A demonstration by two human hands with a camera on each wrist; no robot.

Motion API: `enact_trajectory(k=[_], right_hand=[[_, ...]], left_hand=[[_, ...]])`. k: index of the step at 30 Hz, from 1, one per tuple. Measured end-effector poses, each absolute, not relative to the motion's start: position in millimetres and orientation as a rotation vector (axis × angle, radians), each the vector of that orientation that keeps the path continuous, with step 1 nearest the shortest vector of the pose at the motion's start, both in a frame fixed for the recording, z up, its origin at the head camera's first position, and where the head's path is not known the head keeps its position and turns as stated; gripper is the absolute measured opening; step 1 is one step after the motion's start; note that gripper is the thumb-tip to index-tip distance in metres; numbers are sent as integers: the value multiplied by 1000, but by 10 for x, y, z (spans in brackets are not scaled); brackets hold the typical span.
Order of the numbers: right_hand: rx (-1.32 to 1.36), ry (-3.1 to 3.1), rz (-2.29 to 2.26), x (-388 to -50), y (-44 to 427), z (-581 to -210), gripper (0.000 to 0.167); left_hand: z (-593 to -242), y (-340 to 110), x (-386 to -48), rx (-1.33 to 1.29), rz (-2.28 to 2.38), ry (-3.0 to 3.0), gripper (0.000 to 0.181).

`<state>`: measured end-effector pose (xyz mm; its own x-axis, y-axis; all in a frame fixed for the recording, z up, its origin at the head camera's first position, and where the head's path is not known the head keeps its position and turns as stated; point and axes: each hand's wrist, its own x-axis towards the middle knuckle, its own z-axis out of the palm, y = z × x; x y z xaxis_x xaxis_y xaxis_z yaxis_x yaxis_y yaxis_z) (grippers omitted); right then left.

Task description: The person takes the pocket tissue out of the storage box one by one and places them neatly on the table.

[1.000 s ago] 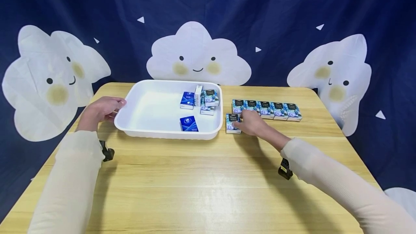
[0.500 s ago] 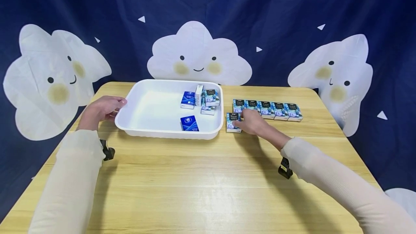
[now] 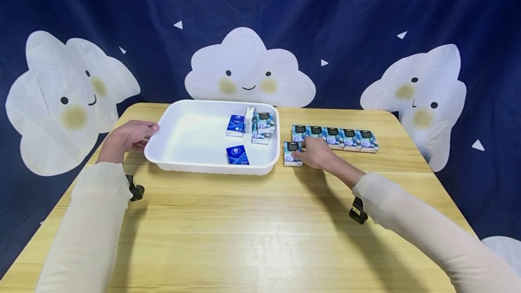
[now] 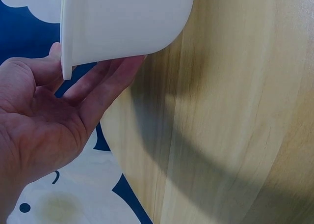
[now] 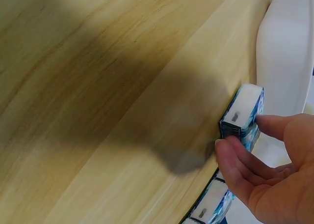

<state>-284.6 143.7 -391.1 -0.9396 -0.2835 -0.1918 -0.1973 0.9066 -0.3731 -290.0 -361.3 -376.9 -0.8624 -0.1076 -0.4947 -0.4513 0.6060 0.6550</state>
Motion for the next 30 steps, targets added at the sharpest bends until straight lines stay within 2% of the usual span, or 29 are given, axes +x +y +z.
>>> enact_trajectory(k=[4,9,13,18,30], right_hand=[[-388,2845,-531,-2859,1444,-3899,37],[-425,2885,-562,-2887,1443,-3873,45],[-407,2915,-555,-2902,1406,-3834,32],[-406,2924,-559,-2924,1316,-3765,45],[-462,2993,-674,-2972,886,-3585,38]], left_hand=[[-3765,-3610,-2894,-449,1145,2430,59],[-3764,-3615,-2889,-431,1150,2430,58],[-3763,-3623,-2888,-427,1152,2429,59],[-3747,-3628,-2877,-423,1140,2432,59],[-3750,-3617,-2868,-419,1147,2434,59]])
